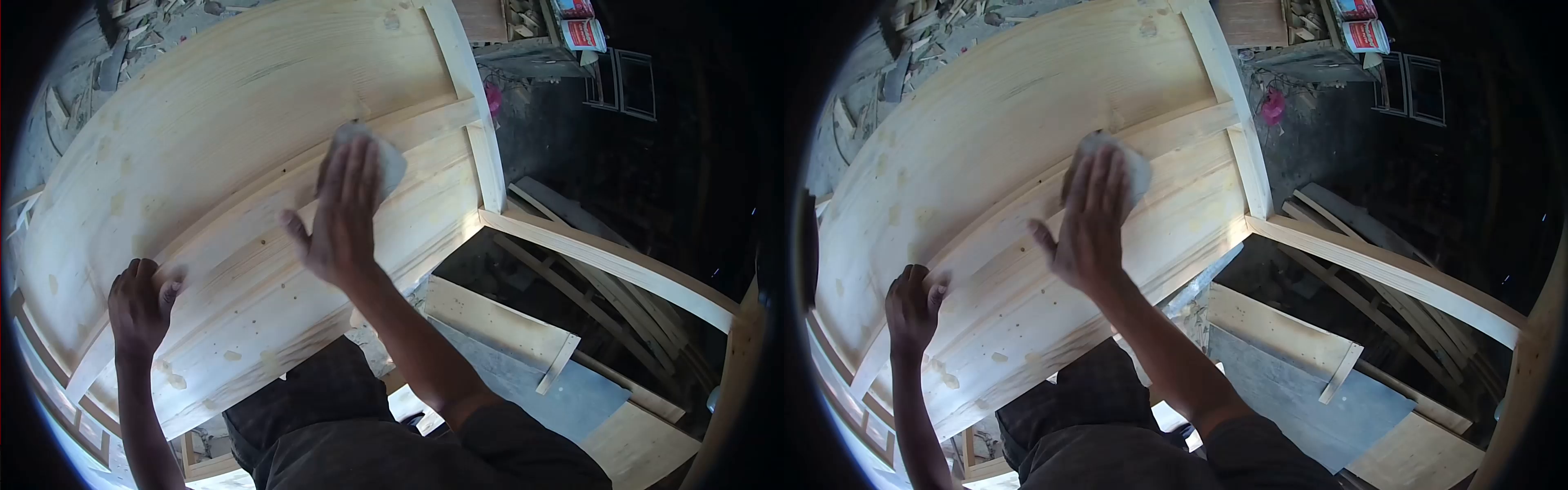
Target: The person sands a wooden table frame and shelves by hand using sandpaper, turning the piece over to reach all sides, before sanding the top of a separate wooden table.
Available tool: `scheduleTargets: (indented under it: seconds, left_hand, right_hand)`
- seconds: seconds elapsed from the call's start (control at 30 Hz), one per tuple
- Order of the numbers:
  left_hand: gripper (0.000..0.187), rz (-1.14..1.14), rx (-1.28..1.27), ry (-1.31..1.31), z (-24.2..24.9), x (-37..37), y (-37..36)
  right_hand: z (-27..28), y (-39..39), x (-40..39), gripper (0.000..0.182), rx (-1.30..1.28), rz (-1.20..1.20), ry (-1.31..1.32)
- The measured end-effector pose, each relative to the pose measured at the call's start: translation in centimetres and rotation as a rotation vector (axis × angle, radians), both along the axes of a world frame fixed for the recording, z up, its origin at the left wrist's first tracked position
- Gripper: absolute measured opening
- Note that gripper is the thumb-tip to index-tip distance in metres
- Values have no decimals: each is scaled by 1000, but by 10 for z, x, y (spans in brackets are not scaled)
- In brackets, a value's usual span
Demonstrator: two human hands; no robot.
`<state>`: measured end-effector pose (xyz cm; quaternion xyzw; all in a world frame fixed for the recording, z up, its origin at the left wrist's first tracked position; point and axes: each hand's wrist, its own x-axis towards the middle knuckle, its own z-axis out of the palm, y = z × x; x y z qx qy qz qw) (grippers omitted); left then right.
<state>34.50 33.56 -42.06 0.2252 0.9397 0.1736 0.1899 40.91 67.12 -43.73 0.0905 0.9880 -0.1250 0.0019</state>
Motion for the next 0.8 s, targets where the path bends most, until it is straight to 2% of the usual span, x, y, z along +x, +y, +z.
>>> scheduleTargets:
  seconds: [0.1,0.17,0.23,0.27,0.33,0.43,0.47,0.5,0.57,0.6,0.63,0.7,0.73,0.77,0.8]
  left_hand:
    - [67,-90,30,-152,-9,-23,18]
    - [68,-82,38,-200,-11,-26,22]
    - [66,-60,52,-216,-5,-27,25]
    - [64,-46,82,-177,-6,-25,27]
    - [55,-40,63,-188,3,-27,30]
    - [46,103,132,-107,1,-21,30]
    - [43,143,146,-90,0,-15,27]
    - [41,173,164,-73,-1,-12,25]
    - [36,247,218,-10,-5,-17,23]
    - [26,231,216,39,-4,-17,25]
    - [25,206,199,67,-3,-18,26]
    - [22,151,160,111,-1,-18,28]
    - [15,180,145,75,2,-19,29]
    - [15,188,157,97,2,-18,30]
    - [14,194,167,117,2,-17,30]
  right_hand:
    - [4,18,24,103,-131,496,-160]
    - [8,110,-5,97,-20,188,-22]
    - [-22,222,-29,90,19,-199,120]
    - [-20,233,-38,91,24,-327,117]
    - [-19,151,-50,94,100,-369,154]
    - [12,-53,-8,99,-229,73,-65]
    - [16,-106,13,98,-337,339,-94]
    - [11,-130,27,94,-323,560,28]
    - [-5,-91,17,92,-263,696,60]
    - [2,-40,3,91,-344,536,-36]
    - [8,24,-13,88,-209,362,-63]
    - [5,156,-35,81,7,109,109]
    - [-18,213,-32,80,87,-104,150]
    - [-31,243,-31,83,74,-228,188]
    - [-36,218,-34,85,99,-263,207]
